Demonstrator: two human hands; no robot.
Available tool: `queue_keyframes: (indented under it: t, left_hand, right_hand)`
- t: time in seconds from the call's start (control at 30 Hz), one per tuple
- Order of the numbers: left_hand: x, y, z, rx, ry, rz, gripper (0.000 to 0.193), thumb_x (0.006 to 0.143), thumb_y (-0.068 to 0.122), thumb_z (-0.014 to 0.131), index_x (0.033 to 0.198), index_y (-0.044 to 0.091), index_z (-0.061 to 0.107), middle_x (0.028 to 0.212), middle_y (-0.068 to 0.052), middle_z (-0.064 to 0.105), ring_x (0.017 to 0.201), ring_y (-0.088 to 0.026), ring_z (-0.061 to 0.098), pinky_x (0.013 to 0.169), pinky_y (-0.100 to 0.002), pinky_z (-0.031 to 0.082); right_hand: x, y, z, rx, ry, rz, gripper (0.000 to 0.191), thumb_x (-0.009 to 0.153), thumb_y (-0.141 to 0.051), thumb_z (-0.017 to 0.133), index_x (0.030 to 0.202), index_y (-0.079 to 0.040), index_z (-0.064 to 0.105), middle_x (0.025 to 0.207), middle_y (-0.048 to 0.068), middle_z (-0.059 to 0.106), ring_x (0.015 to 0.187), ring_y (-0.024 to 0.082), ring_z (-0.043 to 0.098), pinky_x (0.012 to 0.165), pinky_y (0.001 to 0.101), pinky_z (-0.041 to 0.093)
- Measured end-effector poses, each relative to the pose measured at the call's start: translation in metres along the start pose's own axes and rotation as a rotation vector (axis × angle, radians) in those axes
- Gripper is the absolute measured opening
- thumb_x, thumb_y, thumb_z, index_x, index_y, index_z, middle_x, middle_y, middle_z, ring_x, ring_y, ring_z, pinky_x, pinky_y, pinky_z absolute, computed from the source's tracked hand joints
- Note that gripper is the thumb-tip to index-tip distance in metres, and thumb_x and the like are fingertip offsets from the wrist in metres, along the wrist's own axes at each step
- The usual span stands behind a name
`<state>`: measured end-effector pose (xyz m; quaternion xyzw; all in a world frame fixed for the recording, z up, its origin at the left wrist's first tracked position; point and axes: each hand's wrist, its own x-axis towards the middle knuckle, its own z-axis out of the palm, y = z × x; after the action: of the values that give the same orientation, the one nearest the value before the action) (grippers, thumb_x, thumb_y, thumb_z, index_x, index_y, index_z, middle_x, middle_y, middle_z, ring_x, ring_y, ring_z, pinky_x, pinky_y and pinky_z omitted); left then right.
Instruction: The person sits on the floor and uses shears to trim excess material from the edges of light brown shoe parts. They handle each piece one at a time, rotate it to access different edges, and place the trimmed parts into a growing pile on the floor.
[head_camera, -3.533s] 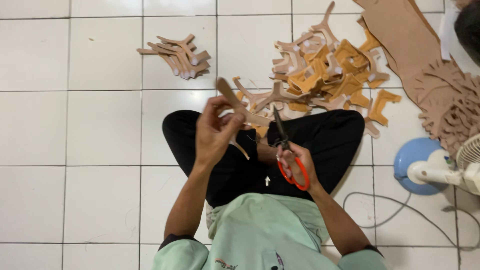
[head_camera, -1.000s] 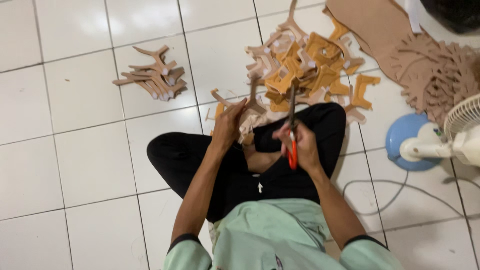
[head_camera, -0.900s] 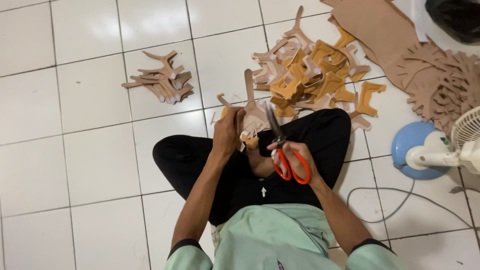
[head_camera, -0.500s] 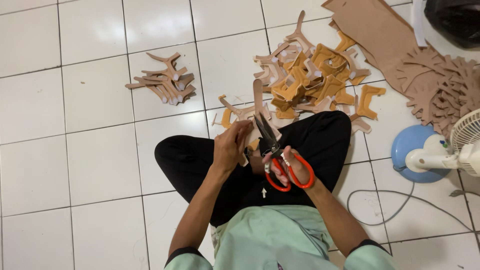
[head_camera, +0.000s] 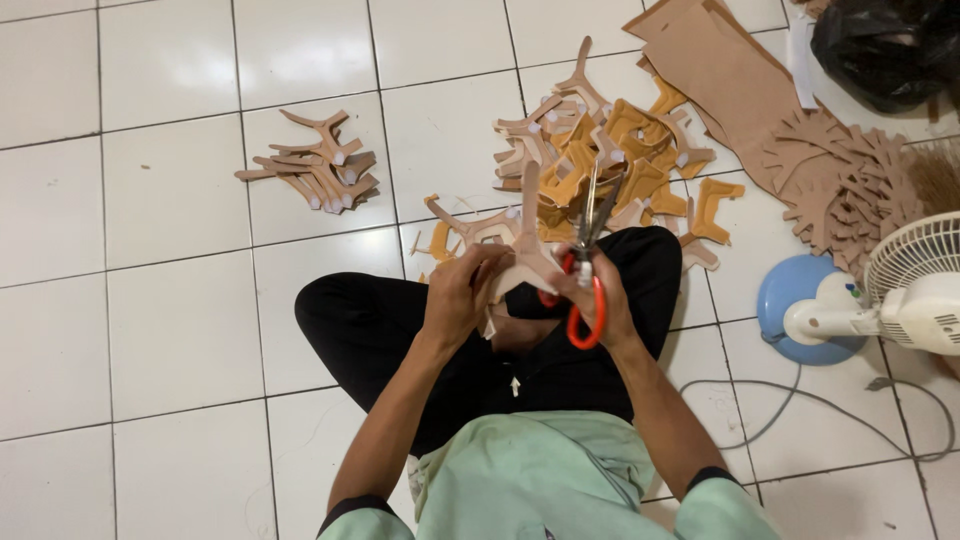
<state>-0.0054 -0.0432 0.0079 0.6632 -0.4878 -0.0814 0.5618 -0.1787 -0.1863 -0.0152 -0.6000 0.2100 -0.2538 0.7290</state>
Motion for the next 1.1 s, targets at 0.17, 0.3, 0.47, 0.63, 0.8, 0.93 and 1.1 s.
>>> queue_keyframes:
  t: [0.17,0.3,0.47,0.63,0.8,0.93,1.1]
  left_hand:
    - [-0.008,0.006,-0.010,-0.194,-0.002,-0.374,0.042,0.093,0.008,0.074,0.130,0.006,0.056,0.098,-0.011,0.076,0.078,-0.015,0.072,0.067,-0.027,0.058]
    - [-0.017,0.003,-0.015,-0.758,0.128,-0.509,0.052,0.094,0.002,0.074,0.140,0.002,0.051,0.102,-0.012,0.067,0.098,-0.014,0.069,0.088,-0.025,0.058]
    - [-0.014,-0.009,-0.009,-0.720,0.270,-0.594,0.034,0.095,0.004,0.069,0.126,-0.008,0.061,0.109,-0.012,0.072,0.099,-0.014,0.072,0.090,-0.027,0.061]
    - [-0.011,-0.016,-0.012,-0.679,0.337,-0.561,0.030,0.097,0.003,0.070,0.123,-0.009,0.064,0.108,-0.012,0.072,0.098,-0.014,0.070,0.089,-0.026,0.059]
    - [-0.013,-0.010,-0.011,-0.596,0.331,-0.546,0.029,0.095,0.004,0.070,0.122,-0.007,0.066,0.107,-0.010,0.073,0.098,-0.013,0.071,0.088,-0.025,0.059]
    - [-0.015,-0.005,-0.011,-0.575,0.293,-0.554,0.030,0.095,0.005,0.072,0.121,-0.008,0.066,0.106,-0.011,0.073,0.098,-0.013,0.071,0.087,-0.025,0.060]
    - [-0.015,-0.003,-0.009,-0.714,0.276,-0.541,0.034,0.094,0.005,0.074,0.122,-0.009,0.065,0.109,-0.012,0.073,0.098,-0.014,0.072,0.087,-0.026,0.061]
  right_hand:
    - [0.025,0.000,0.004,-0.122,0.103,-0.029,0.024,0.095,-0.005,0.075,0.114,-0.001,0.059,0.086,-0.001,0.056,0.075,0.008,0.058,0.068,0.0226,0.052]
    - [0.043,0.004,-0.001,-0.032,0.182,-0.103,0.026,0.095,-0.004,0.073,0.116,-0.001,0.057,0.097,-0.004,0.057,0.083,0.005,0.057,0.076,0.0205,0.054]
    - [0.027,0.011,0.008,-0.353,0.256,-0.043,0.032,0.097,-0.016,0.074,0.122,-0.001,0.061,0.088,-0.003,0.058,0.064,0.005,0.049,0.056,0.0211,0.041]
    - [-0.007,-0.001,0.014,-0.882,0.000,-0.381,0.050,0.078,-0.034,0.089,0.107,0.002,0.068,0.078,0.005,0.066,0.063,0.013,0.062,0.056,0.0287,0.053]
    - [-0.007,-0.010,0.020,-1.056,-0.056,-0.458,0.055,0.070,-0.039,0.092,0.100,0.002,0.070,0.073,0.007,0.062,0.055,0.020,0.059,0.051,0.0319,0.050]
    - [-0.005,-0.010,0.023,-1.091,-0.054,-0.479,0.055,0.071,-0.040,0.092,0.100,0.002,0.070,0.070,0.006,0.060,0.053,0.018,0.057,0.049,0.0309,0.049]
    - [-0.005,-0.007,0.020,-1.149,-0.034,-0.593,0.058,0.071,-0.040,0.093,0.101,0.003,0.068,0.070,0.005,0.058,0.054,0.017,0.056,0.048,0.0300,0.049]
